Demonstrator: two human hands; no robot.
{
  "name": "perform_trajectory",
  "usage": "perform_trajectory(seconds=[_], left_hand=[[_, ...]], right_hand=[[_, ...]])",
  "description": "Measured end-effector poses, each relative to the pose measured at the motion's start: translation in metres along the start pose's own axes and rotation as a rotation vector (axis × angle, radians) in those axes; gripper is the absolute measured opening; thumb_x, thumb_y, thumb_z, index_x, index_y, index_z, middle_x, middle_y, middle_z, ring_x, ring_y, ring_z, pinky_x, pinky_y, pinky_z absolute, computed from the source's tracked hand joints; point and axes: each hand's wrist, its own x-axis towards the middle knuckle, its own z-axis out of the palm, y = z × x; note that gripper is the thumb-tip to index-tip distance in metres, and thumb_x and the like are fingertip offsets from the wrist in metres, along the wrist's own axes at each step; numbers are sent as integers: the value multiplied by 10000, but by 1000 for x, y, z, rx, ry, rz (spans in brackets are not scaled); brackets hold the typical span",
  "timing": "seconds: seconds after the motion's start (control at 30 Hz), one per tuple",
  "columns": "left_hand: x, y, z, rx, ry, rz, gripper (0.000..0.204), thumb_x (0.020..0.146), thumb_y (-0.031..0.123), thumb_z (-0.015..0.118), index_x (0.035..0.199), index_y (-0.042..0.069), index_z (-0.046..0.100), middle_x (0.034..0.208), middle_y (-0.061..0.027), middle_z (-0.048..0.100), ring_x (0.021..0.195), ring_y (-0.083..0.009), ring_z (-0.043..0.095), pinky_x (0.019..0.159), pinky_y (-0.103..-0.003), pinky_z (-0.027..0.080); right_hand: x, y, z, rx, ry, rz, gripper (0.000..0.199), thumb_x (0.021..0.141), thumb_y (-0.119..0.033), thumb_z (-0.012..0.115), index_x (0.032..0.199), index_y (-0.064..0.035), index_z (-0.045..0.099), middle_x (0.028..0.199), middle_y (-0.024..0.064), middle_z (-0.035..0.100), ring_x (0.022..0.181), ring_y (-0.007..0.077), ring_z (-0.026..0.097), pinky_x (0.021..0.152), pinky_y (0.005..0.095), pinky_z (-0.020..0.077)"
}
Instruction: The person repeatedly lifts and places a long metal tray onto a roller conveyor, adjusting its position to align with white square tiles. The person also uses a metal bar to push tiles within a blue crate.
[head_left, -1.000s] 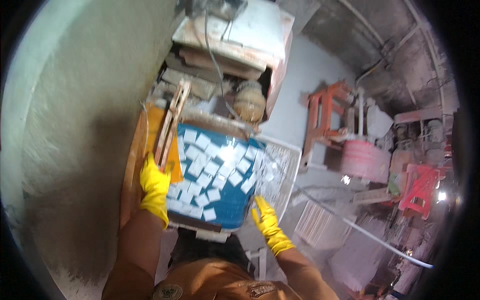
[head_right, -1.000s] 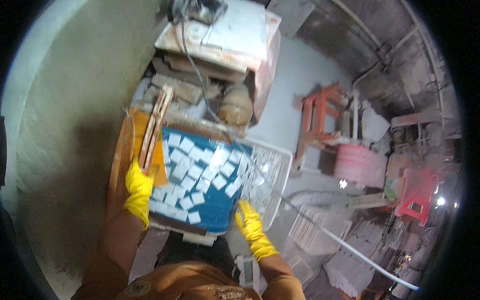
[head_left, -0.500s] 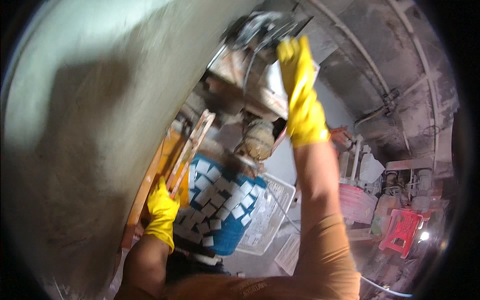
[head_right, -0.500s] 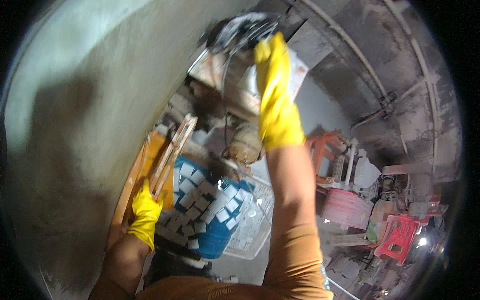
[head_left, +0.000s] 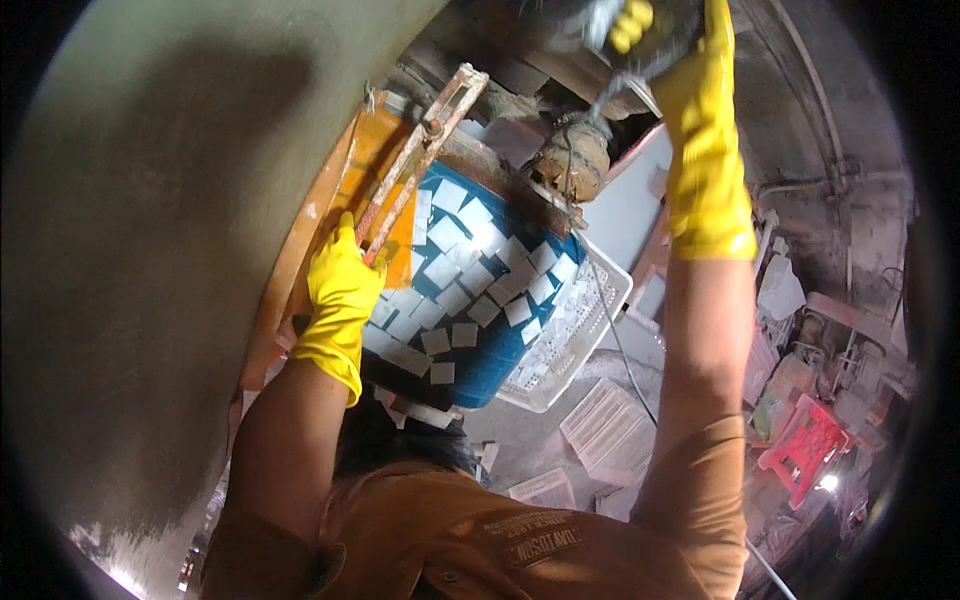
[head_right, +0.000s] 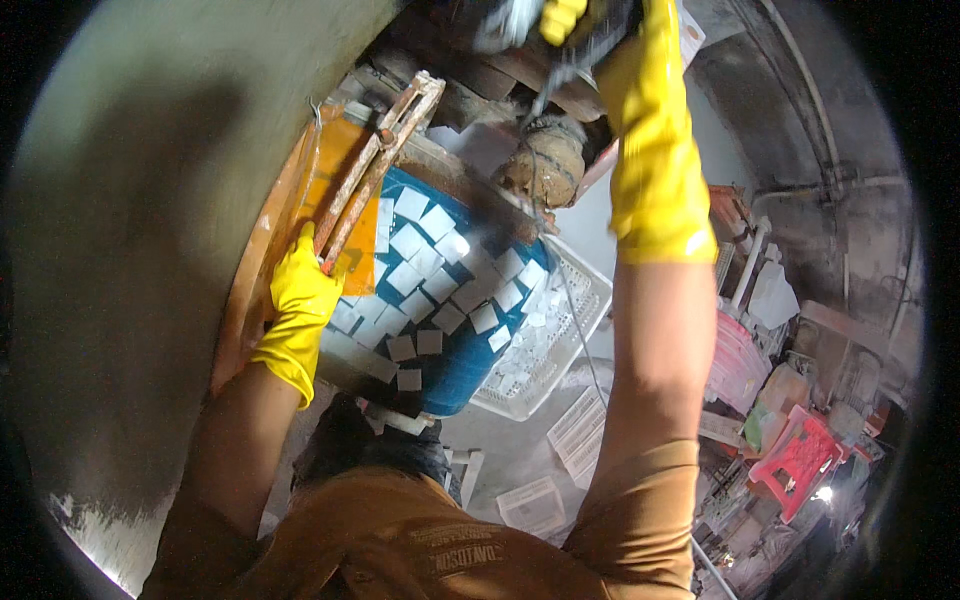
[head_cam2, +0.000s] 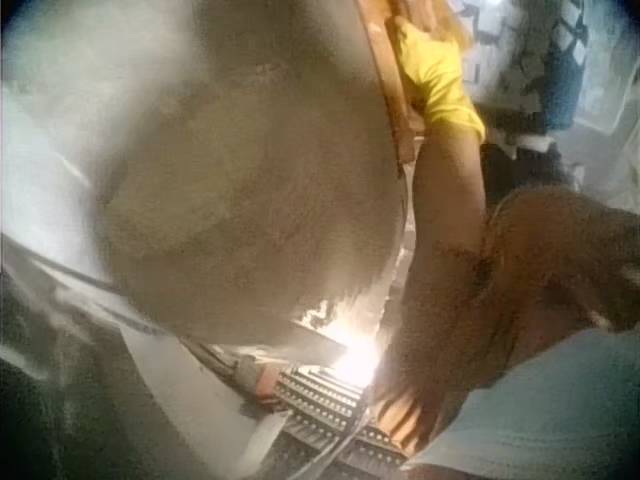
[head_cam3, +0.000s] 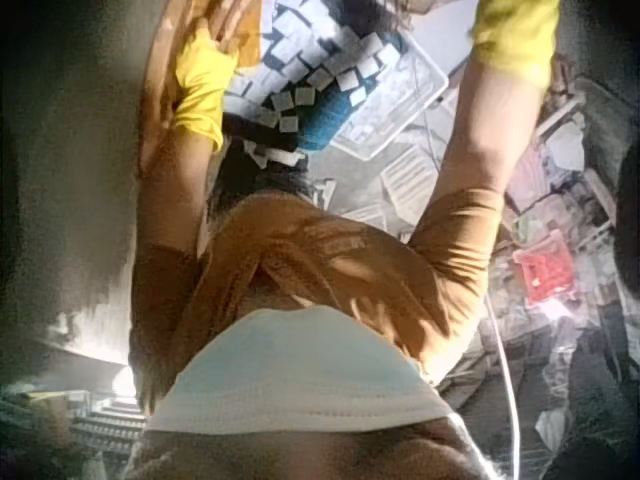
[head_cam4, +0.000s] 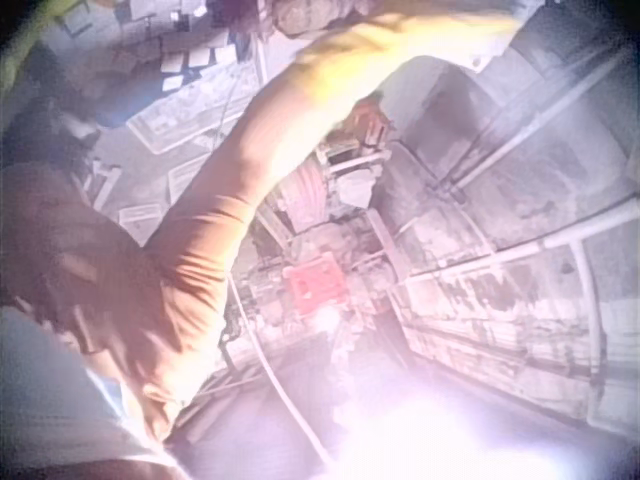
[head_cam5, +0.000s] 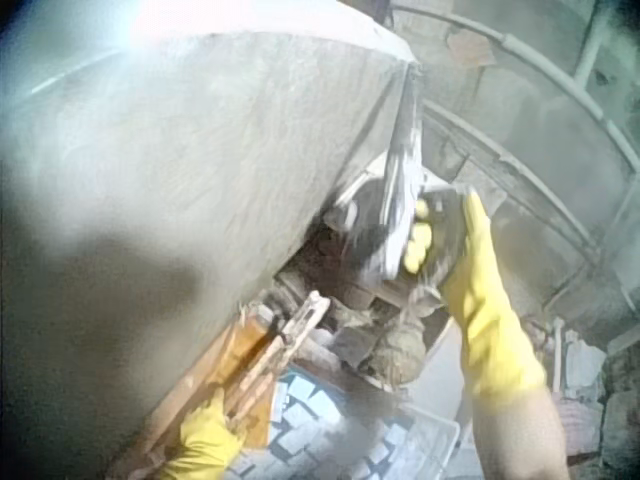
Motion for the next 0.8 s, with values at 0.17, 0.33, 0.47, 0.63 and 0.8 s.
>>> perform_trajectory(seconds=[0.17, 0.33, 0.47, 0.63, 0.8], left_hand=[[-2, 1, 0, 0, -2, -22, 769, 839, 367, 839, 1456, 20, 538, 1252, -242, 706, 1159, -417, 689, 972, -455, 554], [-11, -5, -2, -56, -6, -41, 682, 818, 313, 852, 1384, 46, 582, 1241, -227, 709, 1151, -413, 690, 957, -458, 558], [-4, -11, 14, -86, 80, 6, 601, 809, 271, 840, 1318, 41, 618, 1183, -223, 728, 1095, -422, 711, 920, -484, 569], [3, -17, 18, -85, 42, 32, 554, 805, 276, 863, 1266, 58, 648, 1173, -218, 739, 1091, -424, 722, 896, -499, 580], [6, -36, 18, -303, -47, 103, 714, 819, 370, 880, 1397, 60, 599, 1326, -230, 692, 1223, -424, 670, 1022, -493, 539]], right_hand=[[-233, 85, 12, -95, 728, -177, 774, 993, -697, 564, 1411, -46, 591, 1200, 157, 706, 965, 296, 687, 899, 445, 558], [-465, 126, 82, -231, 582, 353, 789, 890, -566, 808, 1345, 63, 668, 1050, 152, 783, 971, 263, 763, 845, 335, 587], [-568, 135, 152, -165, 686, 571, 559, 981, -334, 763, 1293, 118, 660, 1040, 195, 778, 918, 290, 762, 869, 390, 592], [-630, 160, 207, -284, 746, 897, 502, 1015, -310, 731, 1280, 112, 668, 997, 186, 771, 889, 258, 751, 842, 370, 609], [-643, 181, 227, -291, 790, 982, 384, 1003, -300, 748, 1185, 38, 730, 963, 117, 789, 846, 190, 731, 791, 317, 572]])
